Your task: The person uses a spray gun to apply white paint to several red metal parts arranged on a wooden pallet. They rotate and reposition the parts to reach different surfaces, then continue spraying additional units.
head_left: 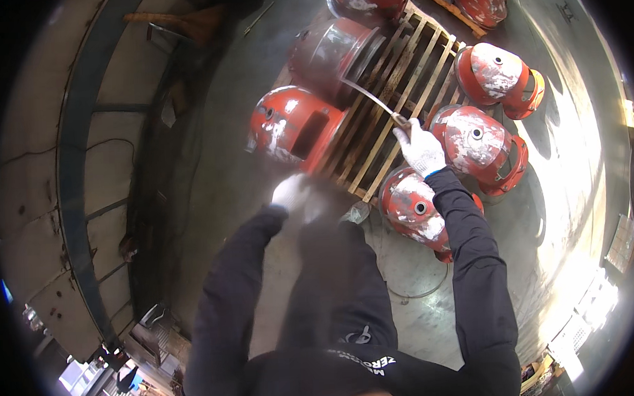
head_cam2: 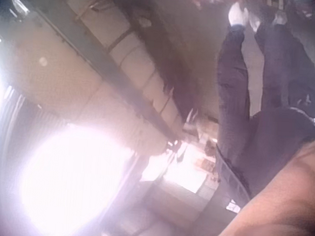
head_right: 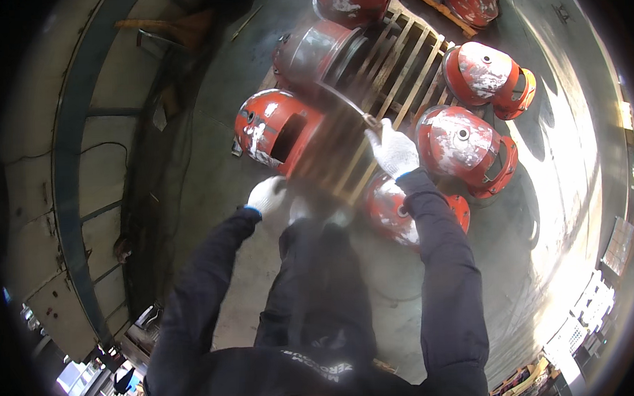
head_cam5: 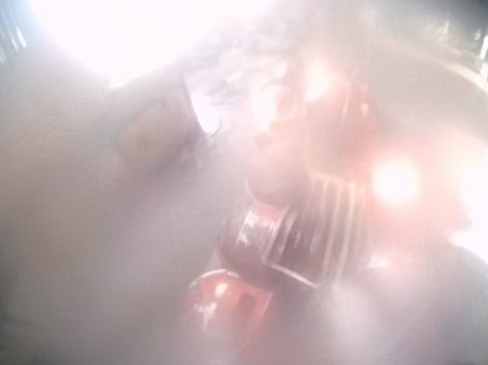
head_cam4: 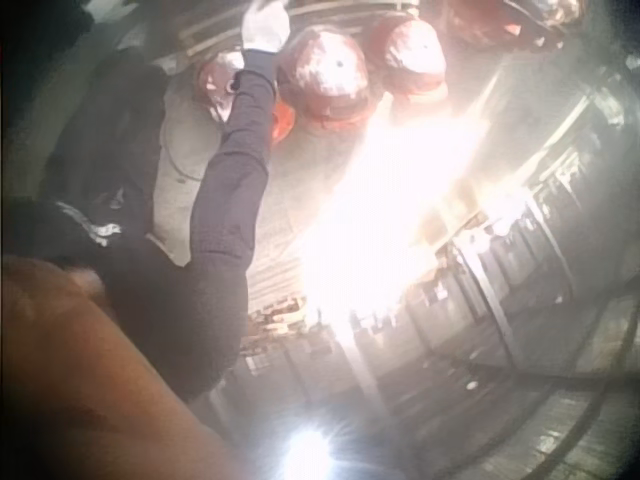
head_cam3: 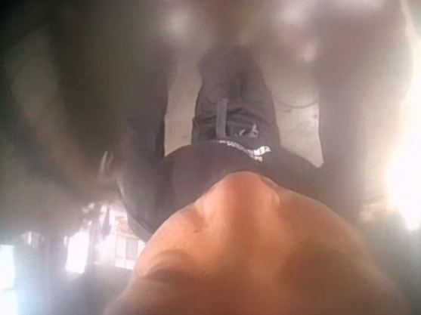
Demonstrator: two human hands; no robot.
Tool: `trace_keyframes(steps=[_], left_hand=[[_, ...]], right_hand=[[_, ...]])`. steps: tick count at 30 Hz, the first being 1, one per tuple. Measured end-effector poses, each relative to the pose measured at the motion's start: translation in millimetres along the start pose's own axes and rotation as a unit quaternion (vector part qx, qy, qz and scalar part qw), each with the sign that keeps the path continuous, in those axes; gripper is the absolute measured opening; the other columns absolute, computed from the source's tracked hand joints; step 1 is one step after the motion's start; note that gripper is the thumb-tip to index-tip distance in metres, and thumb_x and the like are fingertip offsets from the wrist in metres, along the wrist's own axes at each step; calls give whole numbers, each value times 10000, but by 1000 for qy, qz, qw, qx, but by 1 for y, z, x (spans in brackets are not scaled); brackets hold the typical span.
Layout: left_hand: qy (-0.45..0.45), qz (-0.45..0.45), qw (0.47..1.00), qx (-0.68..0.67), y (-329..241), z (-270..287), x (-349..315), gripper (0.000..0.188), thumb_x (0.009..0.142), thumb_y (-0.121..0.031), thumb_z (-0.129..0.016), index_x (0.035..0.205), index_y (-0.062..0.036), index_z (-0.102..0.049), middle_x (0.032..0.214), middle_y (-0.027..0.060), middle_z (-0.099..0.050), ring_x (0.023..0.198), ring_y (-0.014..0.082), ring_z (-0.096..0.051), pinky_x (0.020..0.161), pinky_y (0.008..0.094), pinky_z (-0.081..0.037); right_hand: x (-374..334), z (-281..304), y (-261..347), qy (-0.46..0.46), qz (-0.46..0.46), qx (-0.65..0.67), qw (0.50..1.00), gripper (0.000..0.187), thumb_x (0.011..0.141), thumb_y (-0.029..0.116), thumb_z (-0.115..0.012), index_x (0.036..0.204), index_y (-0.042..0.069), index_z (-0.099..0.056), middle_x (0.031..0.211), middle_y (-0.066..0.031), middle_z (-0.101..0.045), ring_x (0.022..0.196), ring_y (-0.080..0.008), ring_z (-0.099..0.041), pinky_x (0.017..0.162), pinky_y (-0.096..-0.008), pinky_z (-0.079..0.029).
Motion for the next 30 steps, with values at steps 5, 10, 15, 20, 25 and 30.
trace_keyframes(steps=[5,10,15,20,25,30], left_hand=[[30,-160,983,89,-24,54,59,326,921,-155,-663,1239,-87,-680,1109,154,-734,1044,367,-709,912,454,-574],[-71,-55,993,72,-26,58,113,393,927,-172,-702,1297,-53,-650,1168,169,-717,1099,361,-695,949,453,-556],[-59,-53,994,70,-50,40,169,538,913,-192,-742,1400,-25,-585,1246,206,-679,1185,389,-652,1020,478,-517],[-27,-62,989,130,-69,54,256,832,938,-384,-750,1557,46,-398,1484,320,-524,1382,479,-506,1140,508,-442],[-67,-46,979,188,-104,80,362,1152,808,-510,-874,1619,58,-284,1641,316,-338,1480,455,-420,1214,476,-393],[-55,-27,976,208,-121,80,448,1276,759,-549,-901,1645,55,-209,1686,349,-225,1554,453,-305,1270,456,-312]], right_hand=[[-3,-13,-27,9,-137,162,977,771,1056,624,-473,1418,-53,-543,1286,-383,-650,1234,-521,-624,1072,-533,-488],[-39,-84,-70,88,-253,235,934,784,1059,623,-468,1464,-46,-533,1337,-362,-641,1252,-477,-646,1093,-503,-488],[-39,-149,-102,71,-337,391,853,626,1091,558,-475,1282,-19,-625,1075,-228,-671,855,-312,-682,768,-444,-572],[-32,-151,-114,118,-408,507,750,560,1072,554,-543,1149,8,-639,743,-80,-622,526,-184,-585,494,-362,-528],[-28,-130,-108,116,-335,515,780,569,1054,519,-603,1164,-37,-654,794,-52,-635,609,-157,-599,529,-352,-504],[-9,-117,-101,103,-297,400,861,628,1057,543,-568,1321,-20,-653,1188,-271,-728,1125,-399,-711,960,-447,-546]])
Point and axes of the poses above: each hand's wrist, its own x-axis towards the middle knuckle, its own z-axis out of the back of the hand, y = z × x, the point moved 1 cm from there along x, towards the middle knuckle
